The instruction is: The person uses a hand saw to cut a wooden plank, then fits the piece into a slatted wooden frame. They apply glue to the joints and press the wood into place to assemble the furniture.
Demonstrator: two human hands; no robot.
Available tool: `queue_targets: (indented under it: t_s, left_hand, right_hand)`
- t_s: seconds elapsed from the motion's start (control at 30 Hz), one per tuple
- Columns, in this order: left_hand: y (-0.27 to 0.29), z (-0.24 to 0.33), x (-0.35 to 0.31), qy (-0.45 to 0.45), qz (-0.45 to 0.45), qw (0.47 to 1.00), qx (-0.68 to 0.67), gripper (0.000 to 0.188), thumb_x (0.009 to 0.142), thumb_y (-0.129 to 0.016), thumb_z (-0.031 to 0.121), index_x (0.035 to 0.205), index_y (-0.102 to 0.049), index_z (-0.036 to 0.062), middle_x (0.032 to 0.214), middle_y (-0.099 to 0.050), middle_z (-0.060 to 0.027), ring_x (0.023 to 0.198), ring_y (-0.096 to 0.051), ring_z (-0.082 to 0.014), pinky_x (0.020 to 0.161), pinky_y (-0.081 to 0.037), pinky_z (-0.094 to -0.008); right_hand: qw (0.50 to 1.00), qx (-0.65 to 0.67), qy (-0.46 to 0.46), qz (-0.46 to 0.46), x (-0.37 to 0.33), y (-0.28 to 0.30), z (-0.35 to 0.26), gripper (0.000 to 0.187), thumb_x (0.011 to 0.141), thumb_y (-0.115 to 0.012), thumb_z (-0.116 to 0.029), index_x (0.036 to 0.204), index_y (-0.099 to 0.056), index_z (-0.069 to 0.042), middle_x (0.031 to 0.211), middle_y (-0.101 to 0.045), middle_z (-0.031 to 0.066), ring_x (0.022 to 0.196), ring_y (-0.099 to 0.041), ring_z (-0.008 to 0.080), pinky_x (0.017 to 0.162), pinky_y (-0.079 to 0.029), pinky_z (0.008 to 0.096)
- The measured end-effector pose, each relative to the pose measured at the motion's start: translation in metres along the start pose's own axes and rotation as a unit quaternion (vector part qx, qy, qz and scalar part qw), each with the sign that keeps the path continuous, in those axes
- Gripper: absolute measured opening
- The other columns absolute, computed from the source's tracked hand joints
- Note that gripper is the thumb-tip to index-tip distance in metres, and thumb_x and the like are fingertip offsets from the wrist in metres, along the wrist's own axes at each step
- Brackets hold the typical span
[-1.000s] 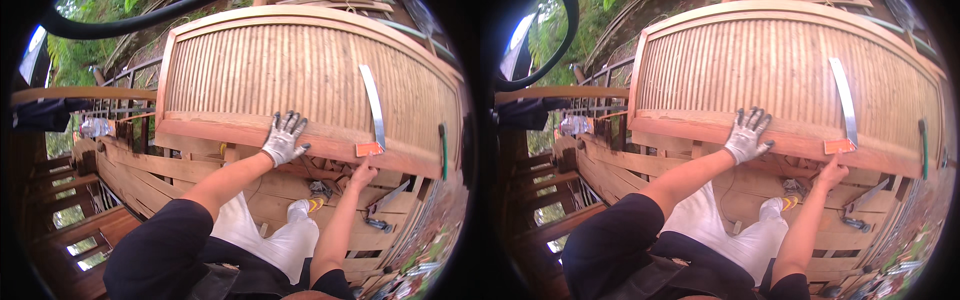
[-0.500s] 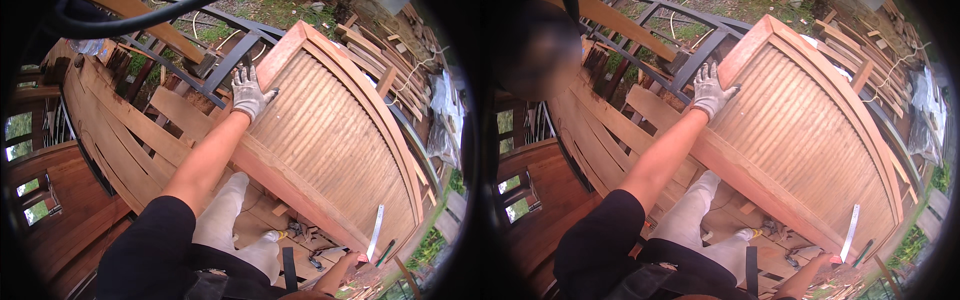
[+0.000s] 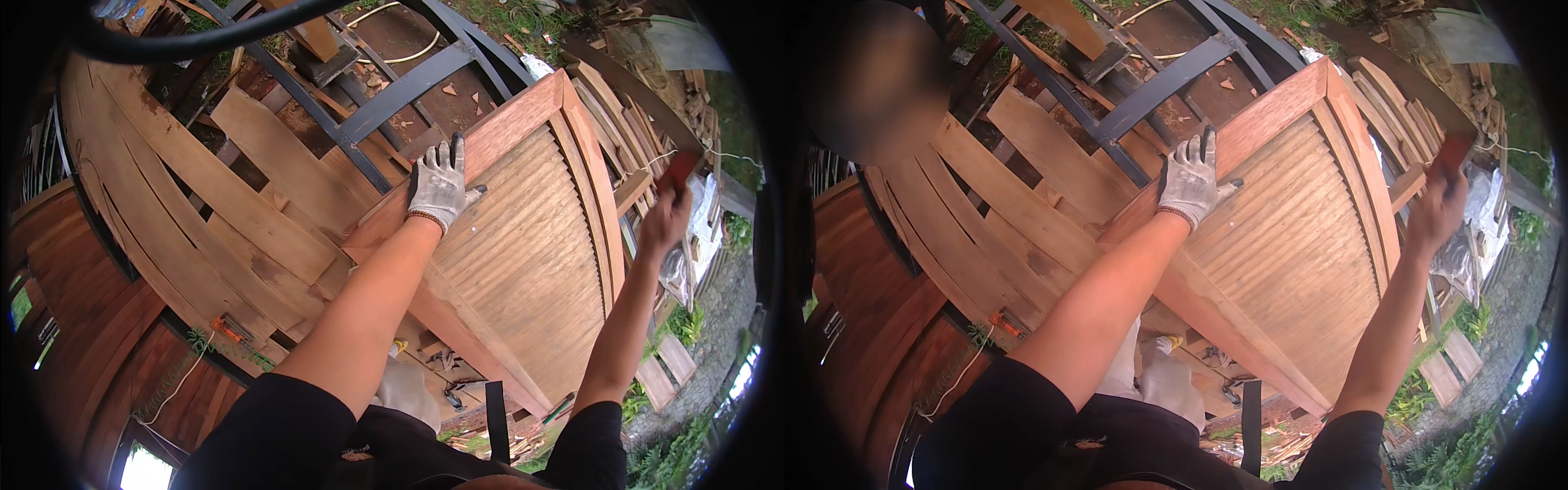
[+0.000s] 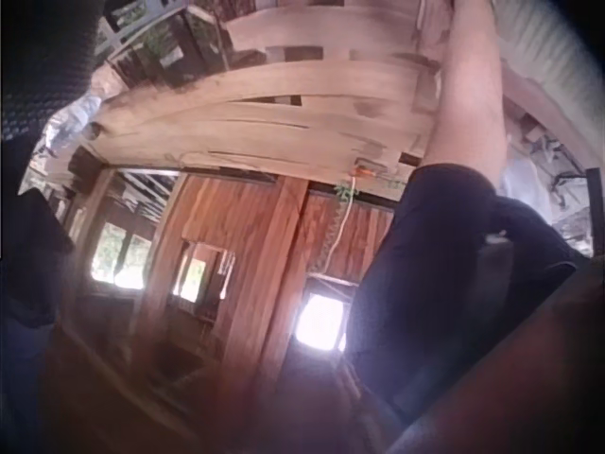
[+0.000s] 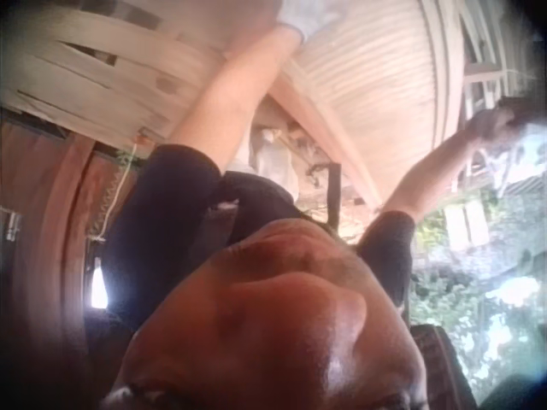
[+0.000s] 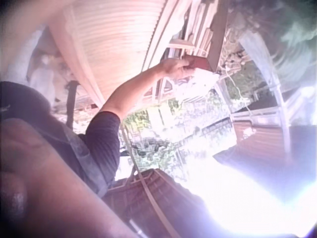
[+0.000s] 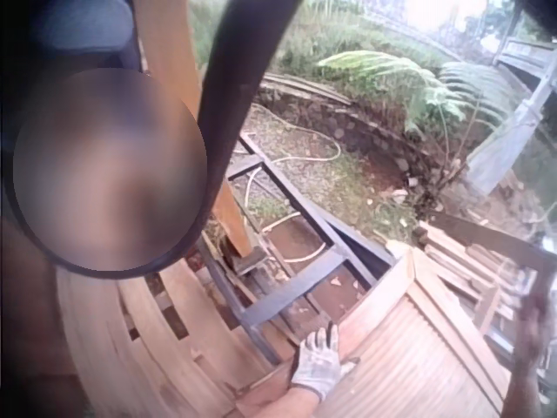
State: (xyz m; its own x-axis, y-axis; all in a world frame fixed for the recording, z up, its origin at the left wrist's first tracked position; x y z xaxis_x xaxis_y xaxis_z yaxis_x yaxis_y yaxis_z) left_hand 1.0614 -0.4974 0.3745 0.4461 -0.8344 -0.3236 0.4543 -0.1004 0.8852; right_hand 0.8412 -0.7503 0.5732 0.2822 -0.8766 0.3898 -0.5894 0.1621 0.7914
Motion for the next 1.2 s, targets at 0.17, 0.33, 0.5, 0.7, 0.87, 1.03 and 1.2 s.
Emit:
queue_targets:
  t_s: [0.17,0.33,0.5,0.7,0.87,1.03,1.2]
  left_hand:
    - [-0.008,0.001,0.003,-0.009,-0.006,1.000,-0.017,0.113,0.084,-0.056,0.077,0.160,-0.019,0.0014,0.154,-0.039,-0.0205,0.137,-0.041,-0.0349,0.112,-0.034,-0.0509]
    - [-0.014,0.000,0.003,-0.012,-0.004,0.999,-0.032,0.111,0.084,-0.057,0.075,0.160,-0.021,0.0027,0.152,-0.041,-0.0208,0.137,-0.041,-0.0352,0.112,-0.034,-0.0521]
    - [-0.017,-0.003,0.004,-0.013,0.020,0.998,-0.060,0.110,0.083,-0.061,0.073,0.159,-0.024,0.0024,0.150,-0.042,-0.0209,0.135,-0.042,-0.0358,0.112,-0.034,-0.0530]
    - [-0.015,-0.002,0.002,-0.016,0.022,0.998,-0.056,0.111,0.084,-0.062,0.072,0.159,-0.023,0.0014,0.149,-0.042,-0.0209,0.136,-0.040,-0.0360,0.114,-0.031,-0.0530]
    - [-0.016,-0.002,0.002,-0.016,0.019,0.999,-0.042,0.111,0.085,-0.059,0.074,0.159,-0.022,0.0003,0.150,-0.042,-0.0211,0.138,-0.039,-0.0368,0.116,-0.029,-0.0530]
    - [-0.015,-0.002,0.004,-0.025,0.021,0.999,-0.032,0.110,0.084,-0.059,0.075,0.158,-0.024,0.0002,0.152,-0.041,-0.0215,0.138,-0.040,-0.0353,0.115,-0.029,-0.0514]
    - [-0.012,0.000,0.004,-0.017,0.051,0.998,-0.015,0.112,0.081,-0.067,0.072,0.156,-0.026,-0.0015,0.149,-0.042,-0.0225,0.136,-0.042,-0.0357,0.112,-0.034,-0.0499]
  right_hand:
    - [0.970,-0.149,0.051,-0.187,0.051,-0.151,-0.011,0.026,0.098,-0.057,-0.024,0.114,-0.065,-0.006,0.100,-0.070,0.0232,0.097,-0.066,0.0437,0.083,-0.050,0.0476]
    - [0.943,-0.210,0.067,-0.249,0.040,-0.198,0.010,0.033,0.095,-0.061,-0.029,0.122,-0.065,-0.010,0.104,-0.070,0.0239,0.101,-0.066,0.0435,0.086,-0.050,0.0514]
    - [0.925,-0.238,0.064,-0.290,0.035,-0.215,0.019,0.028,0.092,-0.063,-0.027,0.113,-0.067,-0.009,0.099,-0.070,0.0252,0.098,-0.066,0.0447,0.085,-0.050,0.0523]
    - [0.923,-0.229,0.070,-0.301,0.040,-0.218,0.030,0.025,0.090,-0.064,-0.026,0.107,-0.068,-0.009,0.096,-0.070,0.0258,0.096,-0.066,0.0452,0.084,-0.050,0.0534]
    - [0.916,-0.228,0.087,-0.318,0.042,-0.215,0.024,0.026,0.090,-0.064,-0.026,0.110,-0.068,-0.009,0.096,-0.070,0.0256,0.094,-0.067,0.0451,0.083,-0.050,0.0530]
    - [0.954,-0.205,0.055,-0.214,0.032,-0.208,0.021,0.027,0.090,-0.065,-0.027,0.110,-0.069,-0.009,0.094,-0.071,0.0232,0.091,-0.067,0.0442,0.081,-0.051,0.0508]
    - [0.989,0.069,-0.116,0.061,-0.004,-0.146,0.011,0.023,0.093,-0.070,-0.025,0.092,-0.069,-0.002,0.083,-0.072,0.0117,0.077,-0.069,0.0246,0.071,-0.051,0.0368]
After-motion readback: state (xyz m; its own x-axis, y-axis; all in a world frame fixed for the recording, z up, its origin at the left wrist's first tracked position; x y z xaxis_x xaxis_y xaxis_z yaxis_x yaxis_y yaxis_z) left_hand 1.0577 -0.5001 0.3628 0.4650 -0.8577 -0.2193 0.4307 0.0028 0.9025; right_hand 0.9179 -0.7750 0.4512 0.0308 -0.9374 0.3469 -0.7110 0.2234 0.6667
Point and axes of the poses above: each hand's wrist, its own x-axis towards the middle knuckle, its own y-axis out of the back of the hand, z = x × y, the point moved 1 cm from there along x, towards the middle knuckle
